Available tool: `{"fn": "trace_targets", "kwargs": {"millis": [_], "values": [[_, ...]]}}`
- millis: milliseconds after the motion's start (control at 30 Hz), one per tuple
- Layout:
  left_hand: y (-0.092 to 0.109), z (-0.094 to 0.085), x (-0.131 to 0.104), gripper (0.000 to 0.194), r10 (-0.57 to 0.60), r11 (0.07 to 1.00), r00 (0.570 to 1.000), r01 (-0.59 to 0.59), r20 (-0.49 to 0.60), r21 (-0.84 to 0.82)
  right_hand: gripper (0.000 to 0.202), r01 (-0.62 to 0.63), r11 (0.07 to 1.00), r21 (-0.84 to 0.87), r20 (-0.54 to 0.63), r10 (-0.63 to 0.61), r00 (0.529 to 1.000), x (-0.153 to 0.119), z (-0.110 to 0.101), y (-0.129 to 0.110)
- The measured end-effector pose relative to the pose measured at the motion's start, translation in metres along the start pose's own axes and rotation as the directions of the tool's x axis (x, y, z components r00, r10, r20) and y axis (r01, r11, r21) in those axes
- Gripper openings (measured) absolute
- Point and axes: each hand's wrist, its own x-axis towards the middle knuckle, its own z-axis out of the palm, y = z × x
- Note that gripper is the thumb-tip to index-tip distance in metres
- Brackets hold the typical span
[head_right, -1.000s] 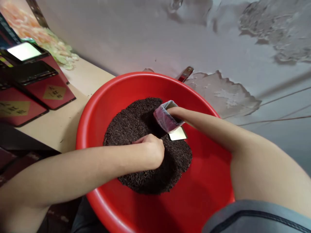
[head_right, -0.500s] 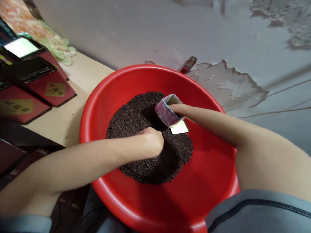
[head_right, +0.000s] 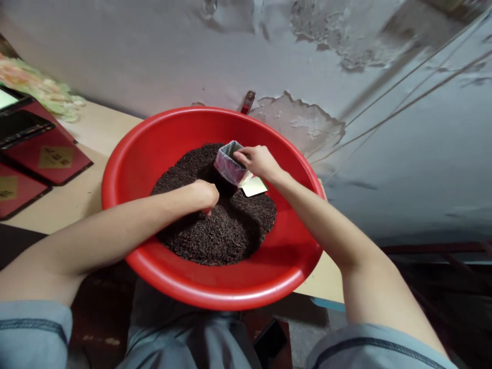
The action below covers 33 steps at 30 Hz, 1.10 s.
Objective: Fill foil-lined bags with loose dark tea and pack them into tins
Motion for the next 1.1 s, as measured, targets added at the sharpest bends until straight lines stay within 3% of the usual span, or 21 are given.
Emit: {"fn": "trace_targets", "kwargs": {"millis": [100, 233, 333, 433, 567, 667, 733, 800, 833, 900, 967, 1067, 1100], "values": [[0.012, -0.003, -0.016, 0.063, -0.011, 0.98, 0.984, -0.025, 0.179, 0.197, 0.04, -0.052, 0.993, -0.103, -0.046, 0.047, 0.998, -0.029, 0.019, 0.009], [0.024, -0.002, -0.03, 0.083, 0.084, 0.966, 0.973, -0.133, 0.215, 0.223, 0.046, -0.196, 0.979, -0.053, -0.089, 0.191, 0.978, -0.047, 0.039, 0.011], [0.026, -0.001, -0.029, 0.083, 0.091, 0.949, 0.971, -0.152, 0.221, 0.277, 0.047, -0.227, 0.973, 0.04, -0.063, 0.229, 0.971, -0.048, 0.041, 0.006], [0.025, 0.0, -0.023, 0.075, 0.102, 0.945, 0.965, -0.169, 0.24, 0.278, 0.044, -0.206, 0.978, 0.029, -0.064, 0.208, 0.976, -0.046, 0.034, 0.004], [0.02, -0.005, -0.02, 0.064, 0.084, 0.965, 0.941, -0.159, 0.327, 0.209, 0.04, -0.079, 0.997, -0.026, -0.061, 0.077, 0.995, -0.046, 0.021, 0.004], [0.011, -0.024, -0.03, 0.057, 0.081, 0.988, 0.944, -0.118, 0.321, 0.1, 0.039, 0.021, 1.0, -0.02, -0.086, -0.023, 0.996, -0.051, 0.011, 0.004], [0.004, -0.044, -0.04, 0.047, 0.114, 0.993, 0.97, -0.117, 0.214, 0.001, 0.037, 0.071, 0.997, -0.01, -0.076, -0.072, 0.995, -0.054, 0.006, 0.004], [-0.002, -0.063, -0.05, 0.039, 0.125, 0.991, 0.991, -0.127, -0.056, -0.043, 0.037, 0.113, 0.993, -0.019, -0.036, -0.113, 0.993, -0.056, 0.004, 0.004], [-0.004, -0.069, -0.052, 0.037, 0.101, 0.992, 0.968, -0.116, -0.229, -0.052, 0.037, 0.127, 0.992, -0.028, -0.015, -0.127, 0.992, -0.056, 0.003, 0.003], [-0.008, -0.073, -0.05, 0.037, 0.03, 0.993, 0.862, -0.083, -0.506, -0.083, 0.038, 0.143, 0.989, -0.044, 0.014, -0.142, 0.99, -0.056, 0.003, 0.002], [-0.01, -0.069, -0.044, 0.042, -0.001, 0.99, 0.797, -0.085, -0.604, -0.114, 0.038, 0.148, 0.988, -0.051, 0.012, -0.148, 0.989, -0.055, 0.004, 0.001], [-0.012, -0.059, -0.038, 0.059, 0.018, 0.991, 0.801, -0.094, -0.599, -0.096, 0.038, 0.127, 0.991, -0.049, 0.0, -0.127, 0.992, -0.055, 0.005, 0.002], [-0.011, -0.058, -0.039, 0.062, 0.003, 0.996, 0.782, -0.06, -0.624, -0.072, 0.038, 0.115, 0.992, -0.048, 0.003, -0.115, 0.993, -0.055, 0.004, 0.002]]}}
